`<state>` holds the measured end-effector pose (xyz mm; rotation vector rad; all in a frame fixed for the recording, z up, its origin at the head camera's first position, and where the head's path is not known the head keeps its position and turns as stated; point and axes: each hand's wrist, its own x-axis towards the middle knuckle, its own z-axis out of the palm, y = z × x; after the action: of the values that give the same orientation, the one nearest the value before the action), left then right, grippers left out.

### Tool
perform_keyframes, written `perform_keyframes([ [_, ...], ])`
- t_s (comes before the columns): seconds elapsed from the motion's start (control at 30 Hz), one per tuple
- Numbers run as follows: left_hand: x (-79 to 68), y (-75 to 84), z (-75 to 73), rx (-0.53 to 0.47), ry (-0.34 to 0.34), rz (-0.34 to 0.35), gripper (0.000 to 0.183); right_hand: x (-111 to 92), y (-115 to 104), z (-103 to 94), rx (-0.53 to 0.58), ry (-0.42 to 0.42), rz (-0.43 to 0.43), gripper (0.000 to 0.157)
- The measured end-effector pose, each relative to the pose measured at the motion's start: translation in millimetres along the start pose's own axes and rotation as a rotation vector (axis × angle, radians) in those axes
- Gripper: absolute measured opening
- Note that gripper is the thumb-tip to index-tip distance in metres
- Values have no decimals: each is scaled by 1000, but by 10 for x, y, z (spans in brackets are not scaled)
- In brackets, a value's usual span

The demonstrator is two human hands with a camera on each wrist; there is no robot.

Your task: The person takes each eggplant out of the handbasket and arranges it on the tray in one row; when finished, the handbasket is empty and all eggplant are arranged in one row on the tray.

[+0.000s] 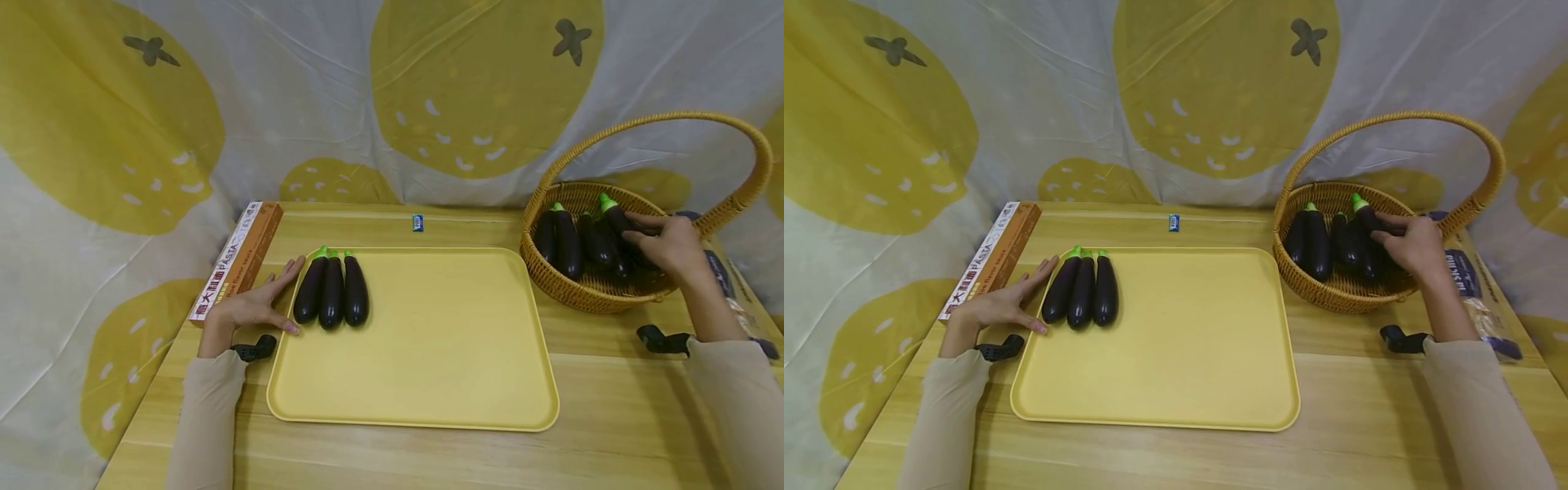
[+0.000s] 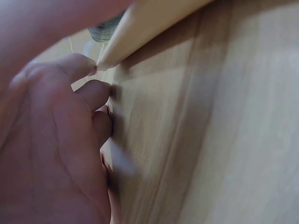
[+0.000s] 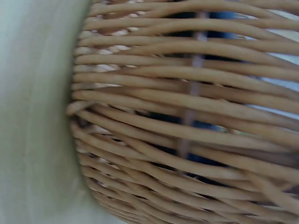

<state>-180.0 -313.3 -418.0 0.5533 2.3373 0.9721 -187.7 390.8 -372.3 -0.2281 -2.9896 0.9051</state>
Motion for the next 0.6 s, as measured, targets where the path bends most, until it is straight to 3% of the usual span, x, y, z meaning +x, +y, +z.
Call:
perform_keyframes([
  [0.33, 3, 0, 5, -22, 9, -4, 137, 22, -99, -73, 123, -165, 44, 74],
  [0.6, -2, -6, -2, -15, 2, -2, 137, 51, -206, -20, 69, -251, 16, 71],
])
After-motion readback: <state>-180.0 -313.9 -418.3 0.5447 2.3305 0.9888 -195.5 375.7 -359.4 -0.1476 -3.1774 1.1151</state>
